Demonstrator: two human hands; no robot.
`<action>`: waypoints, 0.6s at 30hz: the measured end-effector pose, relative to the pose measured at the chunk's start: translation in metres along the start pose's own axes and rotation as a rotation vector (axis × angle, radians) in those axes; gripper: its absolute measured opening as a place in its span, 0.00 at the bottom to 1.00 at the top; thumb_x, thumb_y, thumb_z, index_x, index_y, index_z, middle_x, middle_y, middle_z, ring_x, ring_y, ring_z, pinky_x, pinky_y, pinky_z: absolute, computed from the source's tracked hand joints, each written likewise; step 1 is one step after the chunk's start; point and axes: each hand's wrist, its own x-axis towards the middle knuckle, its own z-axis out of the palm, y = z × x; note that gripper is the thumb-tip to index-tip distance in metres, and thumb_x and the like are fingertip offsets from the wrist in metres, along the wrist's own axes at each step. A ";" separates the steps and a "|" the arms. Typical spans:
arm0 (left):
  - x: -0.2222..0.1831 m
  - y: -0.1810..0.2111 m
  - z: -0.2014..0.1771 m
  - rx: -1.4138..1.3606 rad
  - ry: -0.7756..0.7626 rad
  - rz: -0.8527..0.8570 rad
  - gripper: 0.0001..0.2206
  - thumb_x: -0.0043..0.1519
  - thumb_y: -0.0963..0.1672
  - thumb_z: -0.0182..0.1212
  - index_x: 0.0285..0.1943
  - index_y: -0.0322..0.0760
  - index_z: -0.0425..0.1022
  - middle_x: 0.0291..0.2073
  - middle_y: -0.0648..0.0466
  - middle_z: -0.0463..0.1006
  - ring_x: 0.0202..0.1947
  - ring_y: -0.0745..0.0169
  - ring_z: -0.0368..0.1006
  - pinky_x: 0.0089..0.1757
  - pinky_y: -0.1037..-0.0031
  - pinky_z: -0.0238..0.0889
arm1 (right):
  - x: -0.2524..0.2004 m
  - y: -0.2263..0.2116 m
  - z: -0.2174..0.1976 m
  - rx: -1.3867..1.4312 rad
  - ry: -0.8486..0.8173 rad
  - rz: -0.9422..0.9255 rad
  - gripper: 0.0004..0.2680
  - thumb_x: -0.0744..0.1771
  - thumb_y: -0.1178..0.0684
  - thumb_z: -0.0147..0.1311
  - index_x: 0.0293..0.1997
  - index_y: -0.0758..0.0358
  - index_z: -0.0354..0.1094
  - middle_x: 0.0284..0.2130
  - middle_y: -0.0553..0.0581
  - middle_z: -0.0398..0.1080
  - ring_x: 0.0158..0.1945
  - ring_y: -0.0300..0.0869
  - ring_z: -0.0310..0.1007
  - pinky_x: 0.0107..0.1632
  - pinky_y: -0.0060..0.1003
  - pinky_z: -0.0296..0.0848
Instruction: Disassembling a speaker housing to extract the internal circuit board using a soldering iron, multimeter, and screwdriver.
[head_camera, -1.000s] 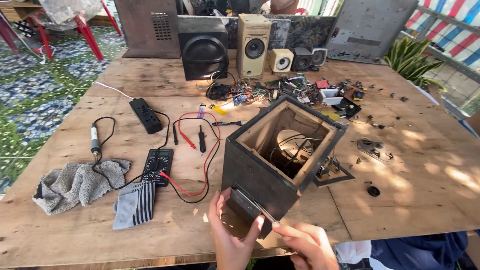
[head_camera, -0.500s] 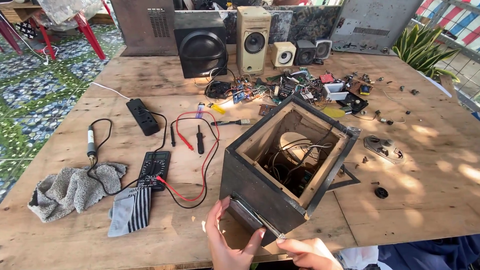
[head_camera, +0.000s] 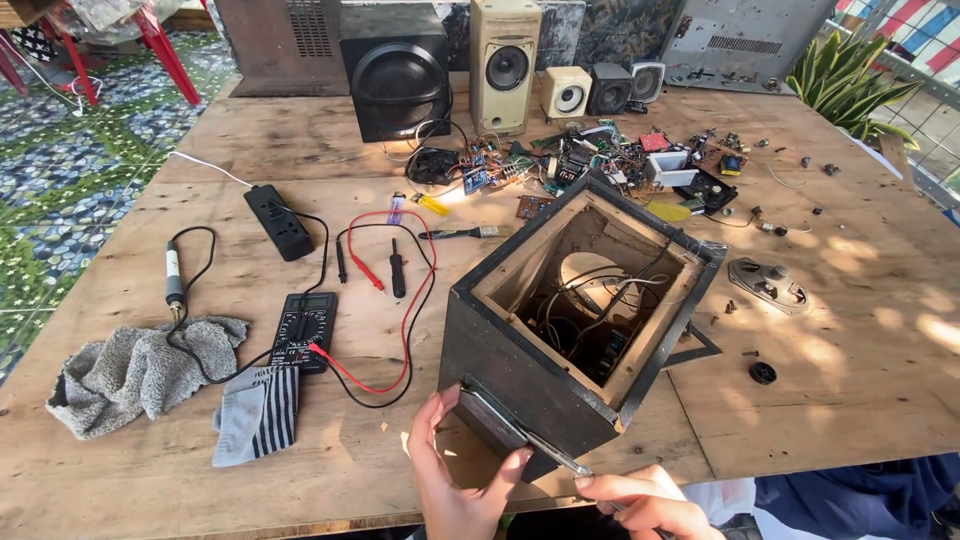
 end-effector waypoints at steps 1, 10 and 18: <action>0.001 0.002 -0.001 0.013 -0.012 -0.003 0.45 0.43 0.46 0.81 0.70 0.33 0.57 0.62 0.42 0.73 0.64 0.50 0.70 0.64 0.62 0.59 | -0.004 0.005 -0.006 0.009 -0.034 0.007 0.08 0.70 0.53 0.43 0.32 0.55 0.62 0.44 0.66 0.83 0.33 0.41 0.81 0.38 0.31 0.76; 0.000 -0.001 0.000 -0.001 -0.021 0.039 0.46 0.44 0.45 0.80 0.71 0.33 0.56 0.64 0.42 0.71 0.65 0.50 0.68 0.64 0.62 0.59 | -0.005 -0.010 0.012 0.046 0.014 0.053 0.06 0.70 0.55 0.43 0.34 0.56 0.64 0.44 0.66 0.82 0.35 0.44 0.80 0.40 0.33 0.81; 0.007 0.002 -0.004 0.011 -0.051 0.040 0.45 0.45 0.43 0.80 0.71 0.32 0.56 0.65 0.43 0.69 0.65 0.52 0.67 0.65 0.64 0.58 | 0.008 -0.018 0.035 0.110 0.224 0.033 0.09 0.71 0.50 0.43 0.36 0.61 0.64 0.39 0.70 0.81 0.39 0.48 0.83 0.42 0.37 0.81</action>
